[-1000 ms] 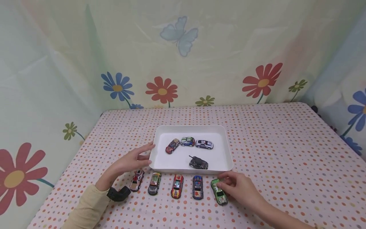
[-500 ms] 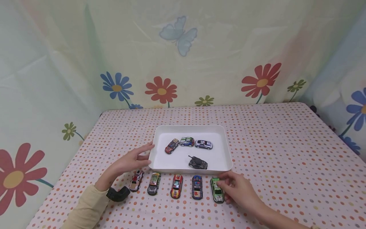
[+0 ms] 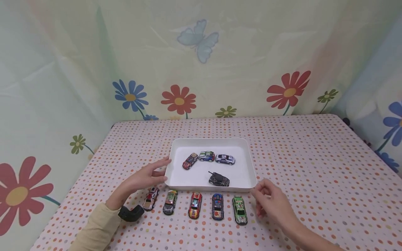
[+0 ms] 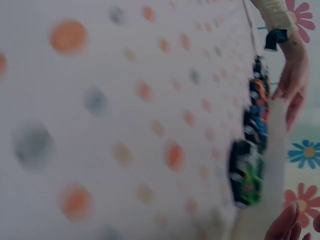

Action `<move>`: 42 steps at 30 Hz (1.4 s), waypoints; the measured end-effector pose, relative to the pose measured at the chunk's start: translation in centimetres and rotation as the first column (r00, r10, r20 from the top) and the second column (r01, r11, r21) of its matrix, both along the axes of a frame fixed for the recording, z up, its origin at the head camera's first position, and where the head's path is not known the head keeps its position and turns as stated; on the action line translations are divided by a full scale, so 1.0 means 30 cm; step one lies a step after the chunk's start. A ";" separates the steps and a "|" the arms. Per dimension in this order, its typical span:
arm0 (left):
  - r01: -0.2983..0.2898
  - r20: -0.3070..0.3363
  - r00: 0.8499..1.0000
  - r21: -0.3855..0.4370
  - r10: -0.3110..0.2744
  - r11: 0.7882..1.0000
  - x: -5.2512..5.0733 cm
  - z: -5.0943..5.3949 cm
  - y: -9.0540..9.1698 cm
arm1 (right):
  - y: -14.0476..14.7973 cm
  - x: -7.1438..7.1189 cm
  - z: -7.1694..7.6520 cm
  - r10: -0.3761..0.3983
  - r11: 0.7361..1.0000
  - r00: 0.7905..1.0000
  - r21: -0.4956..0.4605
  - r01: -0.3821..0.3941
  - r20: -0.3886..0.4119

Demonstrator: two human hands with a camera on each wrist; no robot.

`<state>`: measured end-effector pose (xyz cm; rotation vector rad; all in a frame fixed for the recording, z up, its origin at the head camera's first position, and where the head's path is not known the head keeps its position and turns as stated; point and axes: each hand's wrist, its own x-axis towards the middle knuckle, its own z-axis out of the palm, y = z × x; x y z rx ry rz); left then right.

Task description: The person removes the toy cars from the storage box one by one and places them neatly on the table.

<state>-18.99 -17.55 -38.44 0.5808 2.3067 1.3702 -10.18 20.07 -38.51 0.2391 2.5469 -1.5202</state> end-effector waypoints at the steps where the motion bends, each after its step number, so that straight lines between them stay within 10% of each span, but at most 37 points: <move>1: -0.001 -0.003 1.000 0.000 0.001 1.000 0.000 0.000 -0.001 | 0.017 -0.018 0.008 0.013 1.000 0.999 0.001 -0.013 -0.043; 8: -0.003 -0.003 1.000 0.001 0.003 1.000 -0.001 -0.002 -0.001 | 0.107 -0.230 0.029 0.219 0.963 0.912 0.227 -0.145 -0.348; 17: -0.010 0.011 1.000 0.019 0.010 1.000 0.001 -0.010 0.001 | -0.007 -0.375 0.173 0.555 0.771 0.793 0.514 -0.378 -0.250; 29: -0.015 0.002 1.000 -0.002 0.015 1.000 -0.003 -0.009 -0.002 | -0.084 -0.500 0.111 0.686 0.636 0.721 0.560 -0.531 -0.097; 36: 0.007 -0.015 1.000 0.006 -0.007 1.000 -0.003 -0.007 -0.003 | -0.100 -0.537 0.078 0.672 0.620 0.739 0.585 -0.523 -0.051; 42: 0.026 -0.012 1.000 0.034 -0.025 0.999 -0.002 -0.007 -0.007 | -0.120 -0.552 0.054 0.710 0.539 0.704 0.654 -0.531 -0.014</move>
